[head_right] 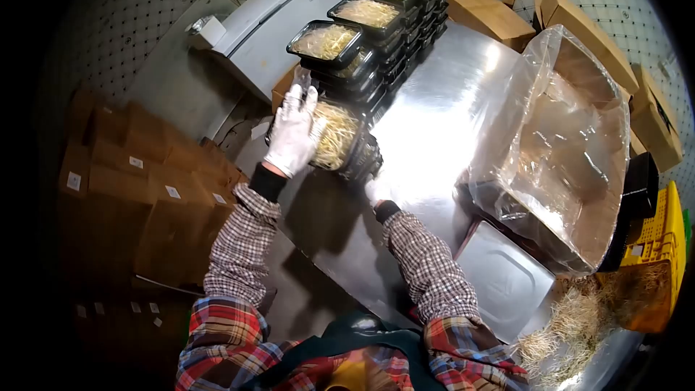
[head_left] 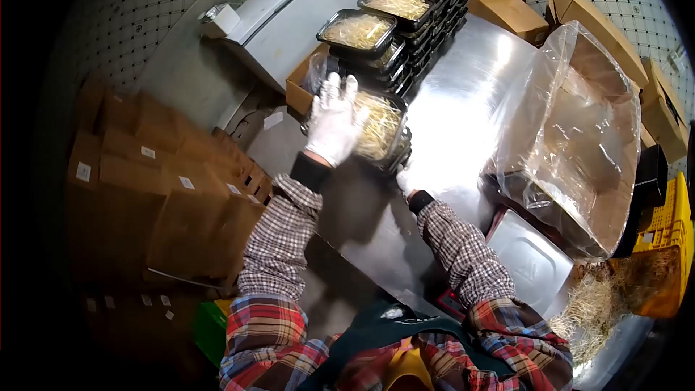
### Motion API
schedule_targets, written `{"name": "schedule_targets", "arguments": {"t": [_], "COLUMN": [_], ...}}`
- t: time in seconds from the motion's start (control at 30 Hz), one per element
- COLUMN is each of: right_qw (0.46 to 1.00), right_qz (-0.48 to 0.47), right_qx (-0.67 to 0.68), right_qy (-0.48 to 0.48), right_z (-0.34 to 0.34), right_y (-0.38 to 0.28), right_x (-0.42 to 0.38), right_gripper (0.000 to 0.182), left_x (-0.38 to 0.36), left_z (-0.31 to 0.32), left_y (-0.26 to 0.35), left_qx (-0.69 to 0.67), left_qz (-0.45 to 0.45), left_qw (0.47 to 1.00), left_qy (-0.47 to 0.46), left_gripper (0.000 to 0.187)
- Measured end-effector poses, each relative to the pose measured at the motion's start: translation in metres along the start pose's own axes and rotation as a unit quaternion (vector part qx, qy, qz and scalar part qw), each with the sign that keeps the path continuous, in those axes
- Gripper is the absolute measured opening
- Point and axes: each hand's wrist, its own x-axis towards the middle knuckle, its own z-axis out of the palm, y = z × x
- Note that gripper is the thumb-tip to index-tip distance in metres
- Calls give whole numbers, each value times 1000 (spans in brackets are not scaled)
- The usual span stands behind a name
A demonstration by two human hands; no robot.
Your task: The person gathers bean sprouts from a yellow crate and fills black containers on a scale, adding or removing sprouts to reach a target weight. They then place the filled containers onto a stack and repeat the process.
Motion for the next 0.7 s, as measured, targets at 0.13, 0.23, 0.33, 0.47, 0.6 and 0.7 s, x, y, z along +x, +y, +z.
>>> {"name": "schedule_targets", "arguments": {"t": [0.13, 0.23, 0.33, 0.47, 0.6, 0.7], "right_qw": [999, 996, 995, 995, 996, 997], "right_qz": [-16, -11, 1, 17, 25, -4], "right_qx": [1, -7, -19, -35, -54, -71], "right_qy": [52, 84, 95, 88, 68, 41], "right_z": [49, 67, 72, 68, 55, 33], "right_y": [6, 11, 14, 17, 23, 25], "right_x": [78, 121, 146, 160, 161, 138], "right_gripper": [29, 30, 31, 32, 33, 34], "left_x": [59, 95, 112, 120, 123, 130], "left_z": [0, 5, 10, 15, 10, 9], "left_y": [-50, -73, -83, -84, -81, -78], "left_qx": [43, 32, 23, 23, 36, 43], "left_qz": [-4, -1, 20, 21, 31, 32], "left_qw": [999, 999, 999, 999, 998, 997], "left_qy": [5, -13, -10, -21, -45, -53], "left_gripper": [68, 66, 66, 65, 66, 68]}}
